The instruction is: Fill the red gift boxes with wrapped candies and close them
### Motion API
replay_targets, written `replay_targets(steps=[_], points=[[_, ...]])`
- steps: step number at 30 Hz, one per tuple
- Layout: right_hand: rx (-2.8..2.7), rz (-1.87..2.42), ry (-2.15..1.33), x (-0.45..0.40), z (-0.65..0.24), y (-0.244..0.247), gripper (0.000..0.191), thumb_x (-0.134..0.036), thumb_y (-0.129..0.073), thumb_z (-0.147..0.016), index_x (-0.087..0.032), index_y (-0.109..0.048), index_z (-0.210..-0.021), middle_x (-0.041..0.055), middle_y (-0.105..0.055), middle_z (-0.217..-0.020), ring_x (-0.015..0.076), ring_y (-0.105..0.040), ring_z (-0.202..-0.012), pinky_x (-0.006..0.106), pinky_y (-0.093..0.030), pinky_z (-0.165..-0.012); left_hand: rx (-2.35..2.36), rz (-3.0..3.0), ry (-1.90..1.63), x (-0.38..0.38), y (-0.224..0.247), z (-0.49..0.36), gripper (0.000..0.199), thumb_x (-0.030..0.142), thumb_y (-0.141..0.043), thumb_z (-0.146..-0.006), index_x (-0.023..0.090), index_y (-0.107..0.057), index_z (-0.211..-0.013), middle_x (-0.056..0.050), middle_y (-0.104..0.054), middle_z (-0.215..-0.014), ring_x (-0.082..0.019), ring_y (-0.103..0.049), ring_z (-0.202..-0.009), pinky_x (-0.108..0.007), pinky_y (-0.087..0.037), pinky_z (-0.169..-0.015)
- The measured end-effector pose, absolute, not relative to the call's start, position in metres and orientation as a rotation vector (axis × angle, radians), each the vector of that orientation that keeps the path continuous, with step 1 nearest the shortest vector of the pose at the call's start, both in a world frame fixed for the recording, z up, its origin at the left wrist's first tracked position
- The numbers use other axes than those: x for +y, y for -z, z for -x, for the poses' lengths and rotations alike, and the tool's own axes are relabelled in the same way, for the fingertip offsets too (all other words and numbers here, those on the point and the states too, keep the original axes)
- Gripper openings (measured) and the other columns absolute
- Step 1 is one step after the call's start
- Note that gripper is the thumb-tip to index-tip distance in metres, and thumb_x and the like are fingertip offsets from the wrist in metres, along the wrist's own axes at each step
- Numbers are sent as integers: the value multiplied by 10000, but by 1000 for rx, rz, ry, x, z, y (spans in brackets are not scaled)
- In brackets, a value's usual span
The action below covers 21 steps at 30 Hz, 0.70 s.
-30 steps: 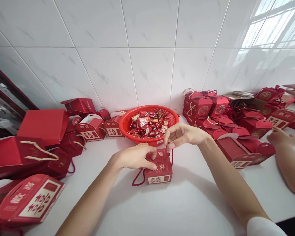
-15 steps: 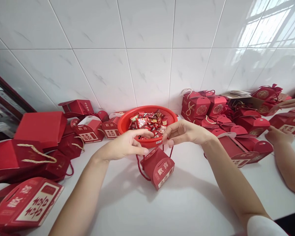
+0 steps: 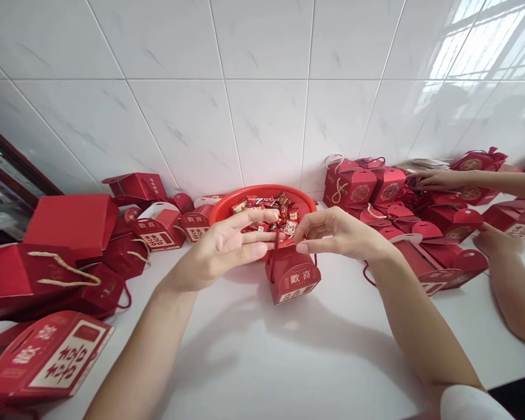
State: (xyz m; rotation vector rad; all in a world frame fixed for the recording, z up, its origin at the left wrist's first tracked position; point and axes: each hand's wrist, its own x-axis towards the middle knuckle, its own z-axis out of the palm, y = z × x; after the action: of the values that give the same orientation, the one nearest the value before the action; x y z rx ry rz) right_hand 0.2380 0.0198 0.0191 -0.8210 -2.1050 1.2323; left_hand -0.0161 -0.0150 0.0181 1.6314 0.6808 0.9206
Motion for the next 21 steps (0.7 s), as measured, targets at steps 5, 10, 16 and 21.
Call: replay_targets(steps=[5,10,16,21], points=[[-2145,923,-1079,15,-227,-14,361,-480,-773,-765,-144,-648,-721,8,-624,-697,120,-531,-644,255,-411,-589,651,-1716,-944,-18,-9,-1,393,364,-710,-889,254,-647,-1260,-86,-382,-1610,-378,-431,-1424,-517,-440,-1136],[-2109,1054,-869,11,-223,-7,299,-404,-722,-797,-151,-633,-665,-27,-541,-587,83,-424,-542,239,-295,-503,630,-1747,-968,-23,-5,-8,409,372,-706,-887,275,-639,-1279,-64,-261,-1670,-383,-330,-1487,-524,-396,-1169],[-2055,1097,-750,7,-217,-6,208,-269,-638,-789,-158,-602,-617,-40,-479,-544,79,-371,-523,250,-254,-492,678,-1876,-1041,-22,-1,-11,400,362,-699,-886,288,-630,-1273,-63,-332,-1628,-354,-440,-1425,-505,-431,-1152],[-1949,1087,-672,5,-210,-5,199,-195,-602,-742,-174,-513,-565,-33,-488,-550,89,-396,-540,252,-287,-512,1127,-2102,-1126,-12,13,-18,644,406,-788,-787,313,-521,-1366,-65,-514,-1434,-267,-626,-1167,-456,-527,-1036]])
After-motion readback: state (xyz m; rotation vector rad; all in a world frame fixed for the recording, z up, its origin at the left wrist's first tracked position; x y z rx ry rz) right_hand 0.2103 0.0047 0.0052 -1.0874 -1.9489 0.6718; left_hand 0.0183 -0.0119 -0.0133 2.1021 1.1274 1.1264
